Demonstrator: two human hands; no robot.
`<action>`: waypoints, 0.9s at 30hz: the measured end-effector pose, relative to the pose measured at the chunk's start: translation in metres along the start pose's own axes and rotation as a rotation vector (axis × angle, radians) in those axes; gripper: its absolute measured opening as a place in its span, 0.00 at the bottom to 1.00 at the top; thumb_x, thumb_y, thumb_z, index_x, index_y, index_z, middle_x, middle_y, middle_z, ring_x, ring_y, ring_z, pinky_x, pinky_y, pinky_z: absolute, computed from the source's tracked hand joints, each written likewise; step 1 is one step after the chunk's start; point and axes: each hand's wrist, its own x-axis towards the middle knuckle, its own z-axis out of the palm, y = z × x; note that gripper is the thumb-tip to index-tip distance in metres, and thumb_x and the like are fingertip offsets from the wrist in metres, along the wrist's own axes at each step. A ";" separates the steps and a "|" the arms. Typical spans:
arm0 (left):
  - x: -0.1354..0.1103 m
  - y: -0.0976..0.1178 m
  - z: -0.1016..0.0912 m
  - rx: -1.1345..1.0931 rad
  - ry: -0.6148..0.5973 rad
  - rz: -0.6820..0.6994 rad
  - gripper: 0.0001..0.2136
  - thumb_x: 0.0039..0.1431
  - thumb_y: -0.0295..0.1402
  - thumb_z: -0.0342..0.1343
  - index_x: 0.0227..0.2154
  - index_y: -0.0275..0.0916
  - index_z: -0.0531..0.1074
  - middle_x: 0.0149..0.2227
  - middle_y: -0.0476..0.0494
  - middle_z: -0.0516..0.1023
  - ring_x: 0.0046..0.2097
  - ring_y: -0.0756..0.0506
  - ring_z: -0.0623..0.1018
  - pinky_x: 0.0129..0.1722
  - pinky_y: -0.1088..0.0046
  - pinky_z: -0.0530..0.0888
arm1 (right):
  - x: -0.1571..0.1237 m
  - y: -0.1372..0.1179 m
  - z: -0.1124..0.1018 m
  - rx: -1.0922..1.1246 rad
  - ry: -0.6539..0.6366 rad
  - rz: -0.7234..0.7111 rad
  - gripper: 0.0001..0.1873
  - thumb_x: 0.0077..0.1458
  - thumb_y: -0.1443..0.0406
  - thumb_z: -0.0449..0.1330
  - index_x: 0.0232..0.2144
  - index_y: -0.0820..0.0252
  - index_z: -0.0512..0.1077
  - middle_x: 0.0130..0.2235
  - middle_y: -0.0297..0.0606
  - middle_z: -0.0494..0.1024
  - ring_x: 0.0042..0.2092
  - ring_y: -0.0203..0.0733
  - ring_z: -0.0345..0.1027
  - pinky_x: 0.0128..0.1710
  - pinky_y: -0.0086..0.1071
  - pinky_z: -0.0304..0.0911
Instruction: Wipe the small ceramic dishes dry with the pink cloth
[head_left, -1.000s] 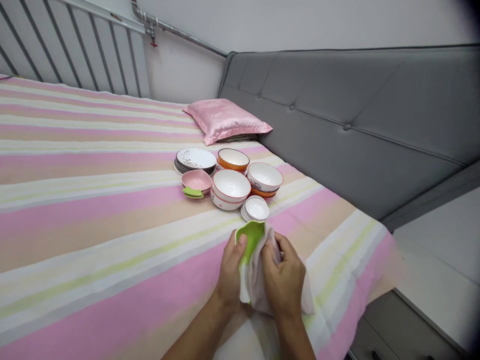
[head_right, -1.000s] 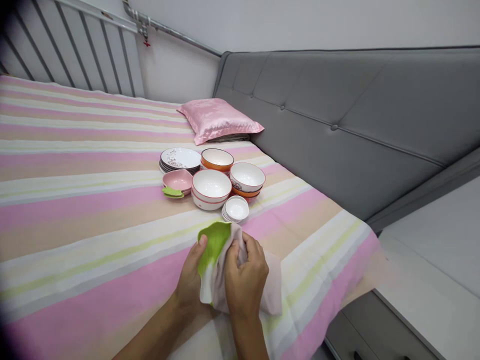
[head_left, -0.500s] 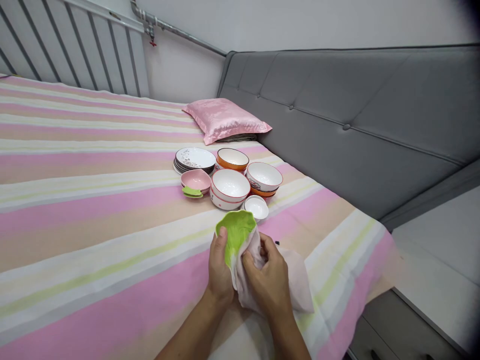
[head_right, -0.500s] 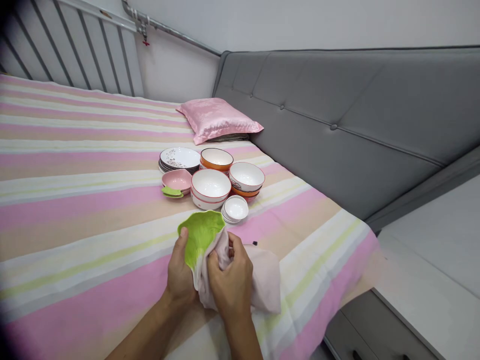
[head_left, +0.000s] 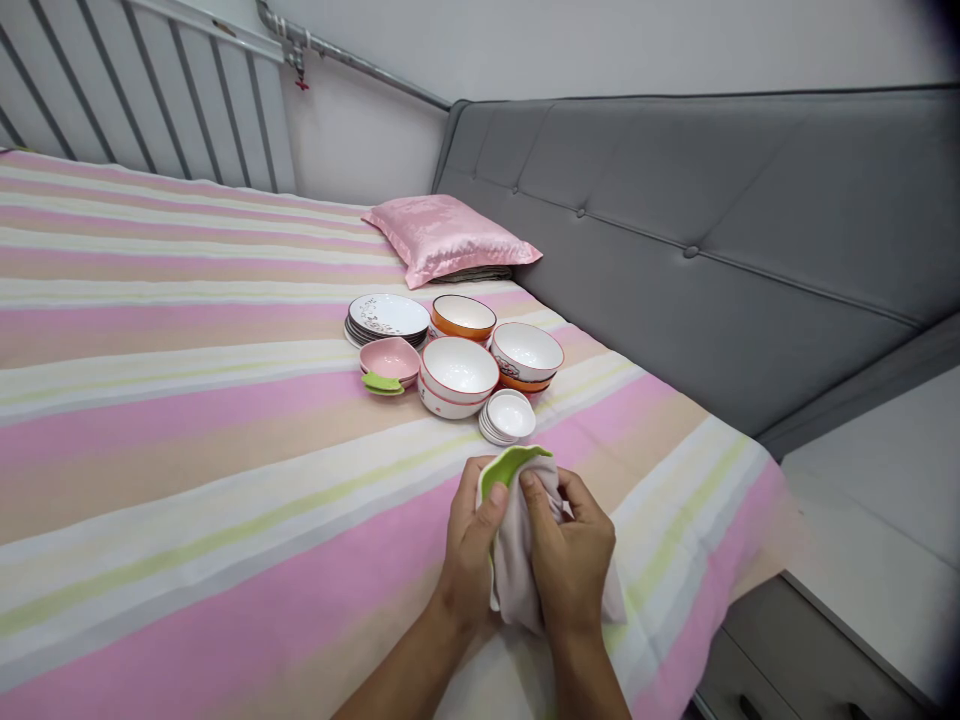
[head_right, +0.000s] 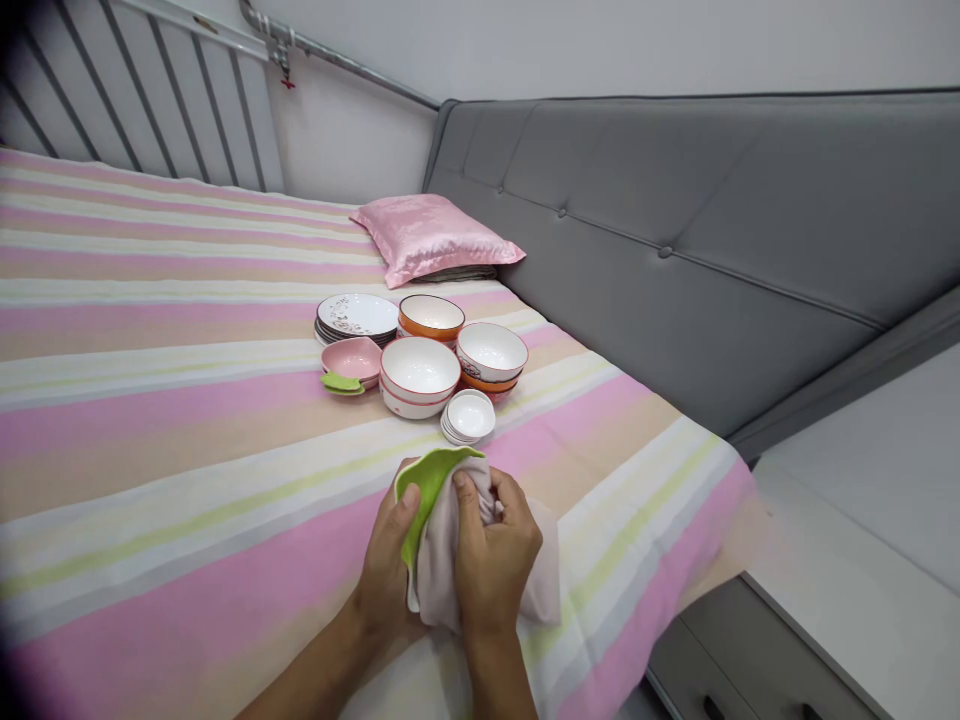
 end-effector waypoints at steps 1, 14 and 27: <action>0.000 0.000 0.001 0.010 -0.019 0.005 0.13 0.55 0.38 0.52 0.42 0.39 0.66 0.39 0.44 0.73 0.41 0.43 0.72 0.42 0.69 0.67 | 0.000 0.000 -0.001 -0.004 0.008 -0.004 0.14 0.49 0.57 0.56 0.31 0.62 0.72 0.28 0.35 0.74 0.30 0.38 0.64 0.29 0.28 0.59; 0.005 0.000 -0.006 0.163 0.022 0.070 0.09 0.56 0.38 0.49 0.36 0.39 0.66 0.34 0.46 0.72 0.37 0.46 0.71 0.36 0.73 0.65 | 0.003 0.006 -0.004 -0.079 -0.130 -0.080 0.16 0.56 0.57 0.48 0.24 0.61 0.67 0.24 0.33 0.69 0.28 0.36 0.60 0.28 0.28 0.55; 0.003 0.001 -0.003 0.108 -0.048 0.021 0.12 0.52 0.39 0.54 0.38 0.39 0.68 0.37 0.44 0.73 0.41 0.42 0.72 0.41 0.68 0.66 | 0.003 0.003 -0.003 0.056 -0.025 0.027 0.14 0.49 0.57 0.56 0.33 0.62 0.71 0.29 0.36 0.74 0.30 0.38 0.65 0.29 0.29 0.60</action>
